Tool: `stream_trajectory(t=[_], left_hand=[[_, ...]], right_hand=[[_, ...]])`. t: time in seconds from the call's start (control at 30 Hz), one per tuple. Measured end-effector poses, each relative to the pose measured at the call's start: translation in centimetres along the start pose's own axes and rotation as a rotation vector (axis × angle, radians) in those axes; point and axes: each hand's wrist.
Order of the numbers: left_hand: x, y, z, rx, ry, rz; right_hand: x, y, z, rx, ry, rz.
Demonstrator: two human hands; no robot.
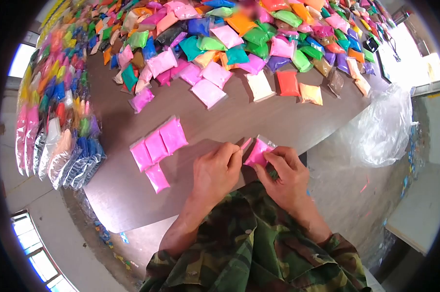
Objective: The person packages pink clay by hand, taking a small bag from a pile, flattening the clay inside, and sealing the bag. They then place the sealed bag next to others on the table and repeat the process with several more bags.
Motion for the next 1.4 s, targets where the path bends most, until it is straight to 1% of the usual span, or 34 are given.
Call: stream_trajectory(t=[0.1,0.17,0.2,0.4,0.47,0.5,0.6,0.7,0.8,0.83,0.93,1.03,1.13,1.23,1.33,1.4], left_hand=[[2.3,-1.0,-0.7,-0.004,-0.002,-0.121],[1.7,0.0,-1.6,-0.017,0.030,-0.129],[1.3,0.4,-1.9,-0.022,0.047,-0.134],[0.0,0.2,-1.4,0.019,0.037,0.054],[0.7,-0.4,-1.3,0.053,-0.011,0.004],[1.1,-0.5,-1.6,0.064,-0.039,-0.025],[2.0,-0.3,-2.4,0.060,0.045,-0.043],[0.7,0.7,-2.7,0.092,0.079,-0.030],[0.0,-0.2,-2.2,0.053,0.000,0.129],[-0.3,-0.2,-2.2,0.066,-0.002,0.102],[1.3,-0.6,-2.7,0.114,0.005,-0.032],[1.6,0.8,-3.6,0.086,0.051,-0.021],[0.2,1.2,-3.3,0.129,0.055,0.031],[-0.6,0.4,-2.8,0.135,-0.067,0.057],[0.6,-0.1,-3.0,0.180,-0.022,-0.029],[1.3,0.5,-3.8,0.137,0.007,-0.069]], right_hand=[[-0.1,-0.1,0.6,0.048,-0.084,-0.066],[0.2,-0.2,1.0,0.060,-0.158,-0.104],[0.2,-0.3,1.0,0.045,-0.156,-0.104],[-0.1,-0.7,1.0,-0.033,-0.134,-0.106],[-0.2,-1.1,1.1,-0.056,-0.156,-0.145],[-0.2,-1.1,0.9,-0.057,-0.141,-0.151],[-0.3,-0.9,0.9,-0.043,-0.130,-0.164],[-0.1,-0.2,0.8,-0.010,-0.128,-0.151],[-0.3,0.1,0.6,0.007,-0.093,-0.114],[-0.4,0.2,0.7,0.007,-0.082,-0.096],[-0.2,0.5,0.6,0.020,-0.073,-0.055],[-0.2,0.3,0.7,0.011,-0.068,-0.045],[0.0,0.5,0.5,0.027,-0.067,-0.023],[-0.1,0.6,0.4,0.036,-0.053,-0.014],[0.1,0.9,0.4,0.058,-0.071,-0.013],[0.3,1.0,0.2,0.070,-0.078,-0.010]])
Point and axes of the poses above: each hand's wrist, its own z-axis towards the middle knuckle, its own y-axis out of the palm, x = y × z, and after that the axes turned 6 degrees about y, right-handed
